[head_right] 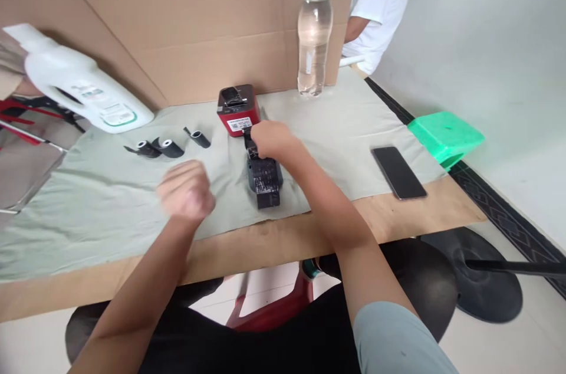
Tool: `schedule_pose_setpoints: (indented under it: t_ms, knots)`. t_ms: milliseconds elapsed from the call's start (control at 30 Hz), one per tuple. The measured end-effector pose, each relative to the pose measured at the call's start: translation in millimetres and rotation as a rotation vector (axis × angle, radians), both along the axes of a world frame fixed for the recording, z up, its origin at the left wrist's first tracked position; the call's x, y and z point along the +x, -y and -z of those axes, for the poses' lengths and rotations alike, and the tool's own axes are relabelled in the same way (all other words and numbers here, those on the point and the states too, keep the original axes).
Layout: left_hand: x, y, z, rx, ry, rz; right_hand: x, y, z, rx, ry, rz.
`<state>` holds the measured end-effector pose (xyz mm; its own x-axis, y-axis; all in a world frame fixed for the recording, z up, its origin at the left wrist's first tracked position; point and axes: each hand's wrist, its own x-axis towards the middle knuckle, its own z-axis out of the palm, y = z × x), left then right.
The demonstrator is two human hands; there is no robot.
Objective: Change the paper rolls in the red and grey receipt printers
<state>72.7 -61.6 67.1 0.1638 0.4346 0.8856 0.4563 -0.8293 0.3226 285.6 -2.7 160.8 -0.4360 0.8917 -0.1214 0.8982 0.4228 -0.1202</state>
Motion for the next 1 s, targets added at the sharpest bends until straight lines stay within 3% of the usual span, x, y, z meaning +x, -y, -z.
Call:
schedule_pose_setpoints:
  t_ms: [67,200,300,400,500,600,733,1000]
  knots:
    - [-8,-19,16.8,-0.055,0.100,-0.044,13,-1,-5.9,0.049,-0.146,-0.052]
    - [-19,-54,45.9,-0.417,0.332,-0.162,23,-8,-0.1,-0.036,-0.561,-0.145]
    - [-23,-67,53.7,-0.545,0.543,-0.149,9,-4,23.7,-0.164,-0.995,-0.118]
    - [-21,-70,51.4,-0.628,0.649,0.008,-15,8,57.5,-0.197,-1.300,-0.005]
    - [-17,-66,44.6,-0.716,0.676,0.229,-36,20,86.1,-0.109,-1.366,0.066]
    - [-13,-61,38.7,-0.778,0.623,0.403,-45,26,101.1,0.006,-1.359,0.085]
    - [-9,-58,39.3,-0.788,0.518,0.430,-44,27,107.9,0.108,-1.296,0.042]
    - [-9,-61,45.3,-0.728,0.559,0.485,-42,30,111.2,0.039,-1.366,0.091]
